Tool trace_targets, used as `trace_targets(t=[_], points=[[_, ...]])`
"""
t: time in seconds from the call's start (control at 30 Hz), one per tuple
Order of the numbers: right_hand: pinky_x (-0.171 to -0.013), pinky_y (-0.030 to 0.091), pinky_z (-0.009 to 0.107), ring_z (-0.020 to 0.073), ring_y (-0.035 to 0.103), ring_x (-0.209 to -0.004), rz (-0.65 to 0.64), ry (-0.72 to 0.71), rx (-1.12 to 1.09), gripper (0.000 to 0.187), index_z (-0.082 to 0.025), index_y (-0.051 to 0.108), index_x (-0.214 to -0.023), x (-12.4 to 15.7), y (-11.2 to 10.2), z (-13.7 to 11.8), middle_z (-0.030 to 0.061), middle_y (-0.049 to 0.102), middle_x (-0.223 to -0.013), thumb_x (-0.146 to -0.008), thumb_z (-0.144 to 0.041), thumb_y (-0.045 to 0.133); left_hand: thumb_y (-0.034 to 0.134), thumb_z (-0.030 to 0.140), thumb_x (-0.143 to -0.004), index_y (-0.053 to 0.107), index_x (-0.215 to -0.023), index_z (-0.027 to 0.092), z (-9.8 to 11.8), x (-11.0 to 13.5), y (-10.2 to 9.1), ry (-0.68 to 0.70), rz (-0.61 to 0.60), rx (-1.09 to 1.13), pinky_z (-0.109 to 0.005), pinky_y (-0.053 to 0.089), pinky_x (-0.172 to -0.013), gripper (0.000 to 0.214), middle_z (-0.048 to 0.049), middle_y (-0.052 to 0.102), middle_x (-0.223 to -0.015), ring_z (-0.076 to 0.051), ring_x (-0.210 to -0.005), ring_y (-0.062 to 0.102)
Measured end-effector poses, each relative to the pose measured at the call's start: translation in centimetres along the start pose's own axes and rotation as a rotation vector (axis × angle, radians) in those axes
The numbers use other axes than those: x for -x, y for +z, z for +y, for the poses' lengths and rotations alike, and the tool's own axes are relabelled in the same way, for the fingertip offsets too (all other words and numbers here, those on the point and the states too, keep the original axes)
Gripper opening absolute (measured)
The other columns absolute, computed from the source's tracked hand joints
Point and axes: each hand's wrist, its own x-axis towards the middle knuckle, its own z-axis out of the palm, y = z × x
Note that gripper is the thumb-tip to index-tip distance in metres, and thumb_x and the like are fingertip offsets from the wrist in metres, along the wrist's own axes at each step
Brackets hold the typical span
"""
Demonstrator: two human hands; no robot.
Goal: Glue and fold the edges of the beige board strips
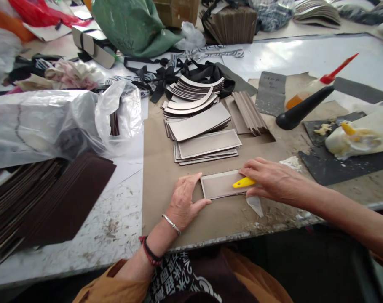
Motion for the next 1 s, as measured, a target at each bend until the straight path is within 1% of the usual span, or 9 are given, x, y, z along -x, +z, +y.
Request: trace_targets(t=[0.2,0.43,0.63,0.8,1.0], points=[[-0.072,0.046,0.034,0.0246,0.054,-0.088,-0.023,0.003,-0.023,0.035,-0.015,0.06,-0.101,-0.49,-0.13,0.09,0.0097,0.058,-0.096,-0.073,-0.032,0.071,0.068,0.036,-0.074,0.04,-0.127,0.017,0.04,0.01,0.09,-0.004,0.015,0.007,-0.045,0.047,-0.092,0.062,-0.0118,0.059,-0.114,-0.025,-0.105,0.053],[-0.073,0.045,0.034,0.0244,0.053,-0.088,-0.024,-0.001,-0.021,0.035,-0.016,0.06,-0.102,-0.41,-0.14,0.32,0.0093,0.058,-0.096,-0.073,-0.033,0.071,0.069,0.034,-0.074,0.043,-0.124,0.016,0.03,0.02,0.1,0.012,0.017,-0.006,-0.043,0.047,-0.09,0.06,-0.0112,0.06,-0.111,-0.024,-0.102,0.053],[-0.073,0.045,0.034,0.0255,0.054,-0.088,-0.061,0.009,0.004,0.037,-0.014,0.062,-0.1,-0.7,-0.55,-0.01,0.0094,0.059,-0.094,-0.071,-0.032,0.074,0.068,0.035,-0.074,0.044,-0.122,0.016,0.01,-0.05,0.08,0.029,0.017,-0.013,-0.043,0.048,-0.089,0.056,-0.011,0.061,-0.109,-0.024,-0.101,0.054],[-0.068,0.044,0.032,0.0246,0.055,-0.086,-0.075,0.032,0.039,0.035,-0.015,0.063,-0.098,-0.89,-0.84,-0.44,0.0081,0.059,-0.093,-0.07,-0.031,0.075,0.067,0.037,-0.075,0.046,-0.121,0.017,0.03,-0.07,0.07,0.021,0.01,-0.014,-0.042,0.048,-0.089,0.054,-0.0107,0.062,-0.109,-0.024,-0.101,0.055],[-0.064,0.041,0.03,0.023,0.055,-0.085,-0.076,0.028,0.079,0.033,-0.016,0.063,-0.092,-0.92,-0.58,-0.52,0.0063,0.059,-0.091,-0.067,-0.031,0.077,0.068,0.037,-0.075,0.046,-0.123,0.018,0.05,-0.05,0.04,0.016,0.017,-0.012,-0.042,0.049,-0.089,0.056,-0.0102,0.062,-0.109,-0.024,-0.101,0.056]])
